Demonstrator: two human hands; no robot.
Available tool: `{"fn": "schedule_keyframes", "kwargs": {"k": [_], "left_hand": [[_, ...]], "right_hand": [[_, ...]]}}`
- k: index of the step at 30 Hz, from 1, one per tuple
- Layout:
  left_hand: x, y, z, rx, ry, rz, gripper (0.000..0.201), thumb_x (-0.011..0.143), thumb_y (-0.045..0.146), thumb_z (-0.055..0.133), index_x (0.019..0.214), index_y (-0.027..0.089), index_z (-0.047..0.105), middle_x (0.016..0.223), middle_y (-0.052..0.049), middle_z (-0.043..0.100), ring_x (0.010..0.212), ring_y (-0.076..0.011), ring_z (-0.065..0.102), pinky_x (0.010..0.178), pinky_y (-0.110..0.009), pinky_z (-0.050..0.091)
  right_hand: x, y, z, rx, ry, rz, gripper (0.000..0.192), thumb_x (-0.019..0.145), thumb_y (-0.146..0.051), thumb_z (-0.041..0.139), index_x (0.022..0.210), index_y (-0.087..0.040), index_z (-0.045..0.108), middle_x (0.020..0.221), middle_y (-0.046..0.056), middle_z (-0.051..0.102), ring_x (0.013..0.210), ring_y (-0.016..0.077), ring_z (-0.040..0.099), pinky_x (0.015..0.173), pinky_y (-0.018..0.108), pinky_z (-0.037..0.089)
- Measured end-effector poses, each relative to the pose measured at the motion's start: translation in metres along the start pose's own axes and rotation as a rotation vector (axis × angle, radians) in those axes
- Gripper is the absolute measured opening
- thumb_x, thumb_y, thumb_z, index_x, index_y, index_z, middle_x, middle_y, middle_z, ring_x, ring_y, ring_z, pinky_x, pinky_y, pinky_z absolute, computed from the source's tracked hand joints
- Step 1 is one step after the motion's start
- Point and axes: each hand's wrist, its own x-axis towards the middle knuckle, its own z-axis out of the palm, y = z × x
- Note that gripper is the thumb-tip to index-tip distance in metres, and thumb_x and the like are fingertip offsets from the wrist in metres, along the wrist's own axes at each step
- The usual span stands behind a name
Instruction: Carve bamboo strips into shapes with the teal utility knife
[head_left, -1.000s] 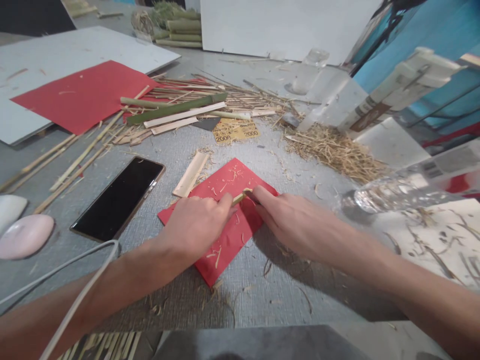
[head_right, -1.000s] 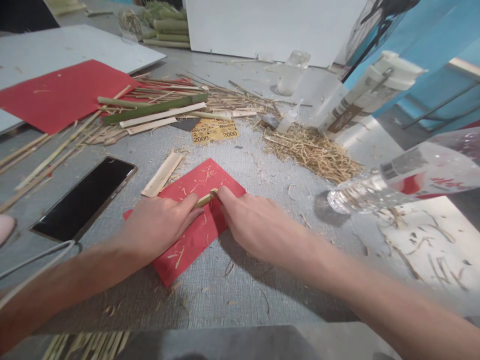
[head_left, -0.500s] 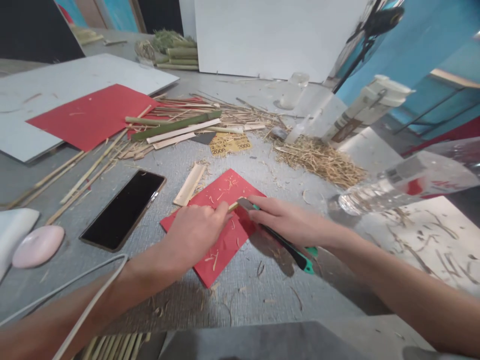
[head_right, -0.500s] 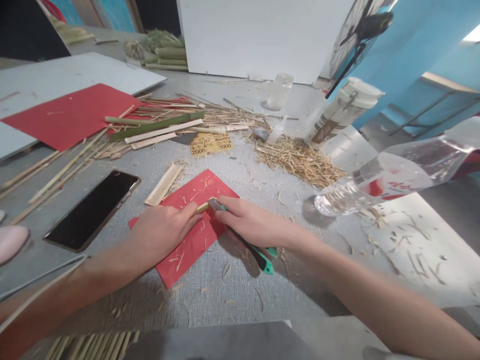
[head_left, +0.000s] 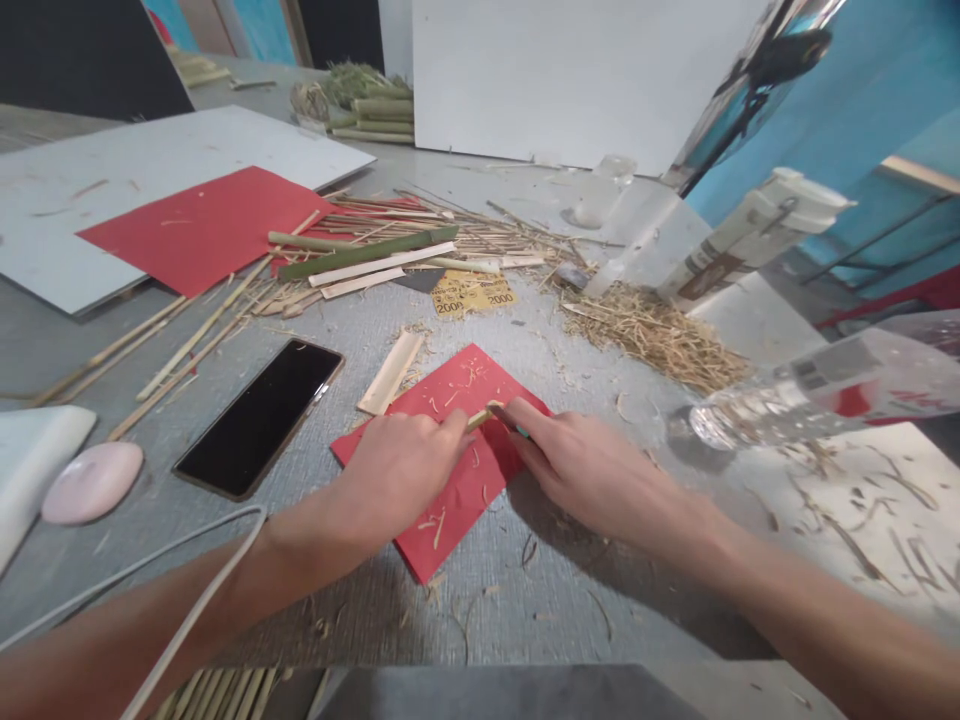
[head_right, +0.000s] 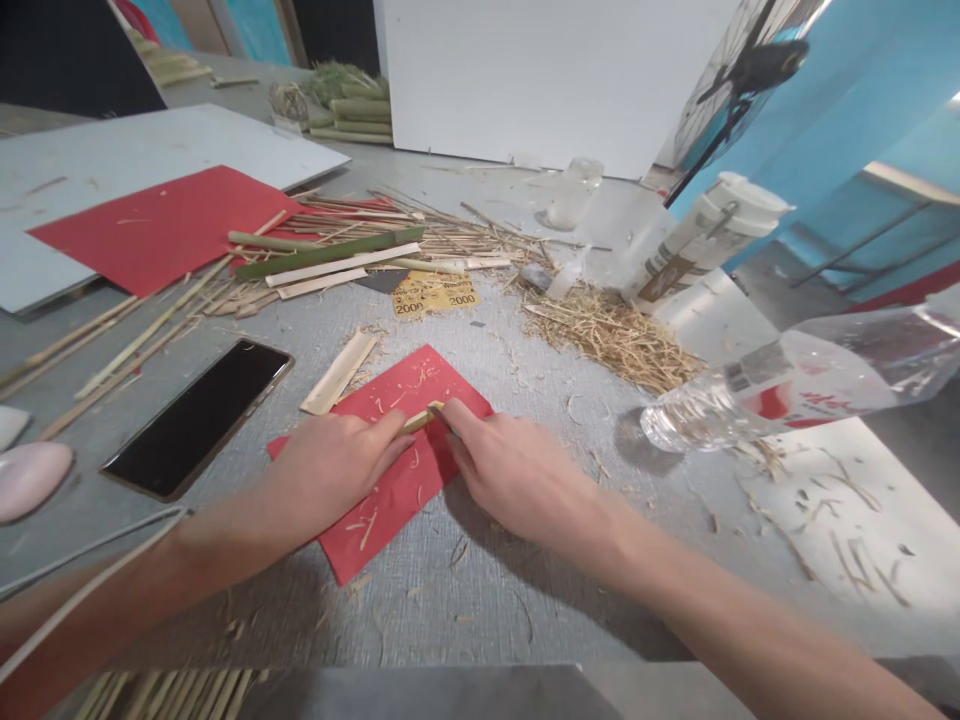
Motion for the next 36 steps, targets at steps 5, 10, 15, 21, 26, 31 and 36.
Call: {"fn": "schedule_keyframes", "kwargs": {"k": [5, 10, 15, 21, 26, 31, 36], "left_hand": [[-0.007, 0.003, -0.009, 0.029, 0.025, 0.005, 0.036, 0.115, 0.025, 0.038, 0.114, 0.017, 0.073, 0.075, -0.009, 0.08, 0.069, -0.0277, 0.079, 0.055, -0.031, 0.04], [-0.007, 0.005, -0.004, 0.091, 0.019, 0.021, 0.035, 0.115, 0.025, 0.036, 0.117, 0.018, 0.071, 0.078, -0.009, 0.08, 0.074, -0.0277, 0.08, 0.059, -0.031, 0.046], [-0.001, 0.004, 0.014, 0.125, -0.04, 0.019, 0.024, 0.111, 0.022, 0.047, 0.113, 0.016, 0.071, 0.067, -0.011, 0.075, 0.066, -0.0338, 0.078, 0.053, -0.035, 0.046], [0.0, 0.003, 0.016, 0.11, -0.016, 0.019, 0.03, 0.114, 0.031, 0.045, 0.113, 0.015, 0.07, 0.072, -0.013, 0.078, 0.069, -0.0344, 0.08, 0.052, -0.034, 0.046], [0.002, 0.003, 0.013, 0.087, -0.024, 0.008, 0.035, 0.114, 0.036, 0.043, 0.113, 0.015, 0.071, 0.074, -0.013, 0.079, 0.072, -0.0346, 0.082, 0.053, -0.033, 0.046], [0.003, 0.003, 0.011, 0.066, -0.042, 0.003, 0.038, 0.115, 0.035, 0.04, 0.118, 0.014, 0.072, 0.074, -0.014, 0.079, 0.074, -0.0363, 0.082, 0.055, -0.034, 0.048], [0.003, 0.002, 0.012, 0.051, -0.047, -0.001, 0.04, 0.115, 0.037, 0.04, 0.112, 0.014, 0.072, 0.074, -0.015, 0.079, 0.073, -0.0367, 0.081, 0.055, -0.036, 0.049]], "right_hand": [[-0.003, -0.012, 0.001, -0.167, -0.018, 0.066, 0.03, 0.104, -0.017, 0.034, 0.122, -0.018, 0.058, 0.069, 0.003, 0.061, 0.05, 0.0156, 0.035, 0.055, 0.033, 0.014], [-0.005, -0.017, -0.004, -0.116, -0.042, 0.055, 0.031, 0.1, -0.013, 0.036, 0.122, -0.017, 0.058, 0.072, 0.004, 0.061, 0.054, 0.0166, 0.038, 0.055, 0.033, 0.017], [-0.002, -0.008, -0.006, 0.152, -0.054, 0.054, 0.025, 0.109, -0.025, 0.035, 0.113, -0.02, 0.059, 0.084, 0.005, 0.068, 0.068, 0.0178, 0.054, 0.062, 0.032, 0.03], [0.003, 0.005, -0.003, 0.634, -0.093, 0.002, 0.025, 0.11, -0.035, 0.041, 0.1, -0.023, 0.06, 0.096, 0.004, 0.073, 0.092, 0.0213, 0.067, 0.08, 0.033, 0.047], [-0.001, 0.003, -0.005, 0.497, 0.04, 0.048, 0.023, 0.111, -0.035, 0.04, 0.11, -0.024, 0.06, 0.095, 0.003, 0.071, 0.085, 0.0196, 0.063, 0.075, 0.031, 0.041], [-0.007, -0.006, -0.007, 0.185, 0.031, 0.071, 0.024, 0.111, -0.029, 0.036, 0.115, -0.022, 0.059, 0.071, -0.002, 0.055, 0.06, 0.0156, 0.045, 0.06, 0.031, 0.023], [-0.007, -0.009, -0.003, 0.024, 0.003, 0.064, 0.024, 0.109, -0.024, 0.035, 0.115, -0.021, 0.058, 0.07, -0.001, 0.054, 0.056, 0.0153, 0.032, 0.057, 0.033, 0.017]]}}
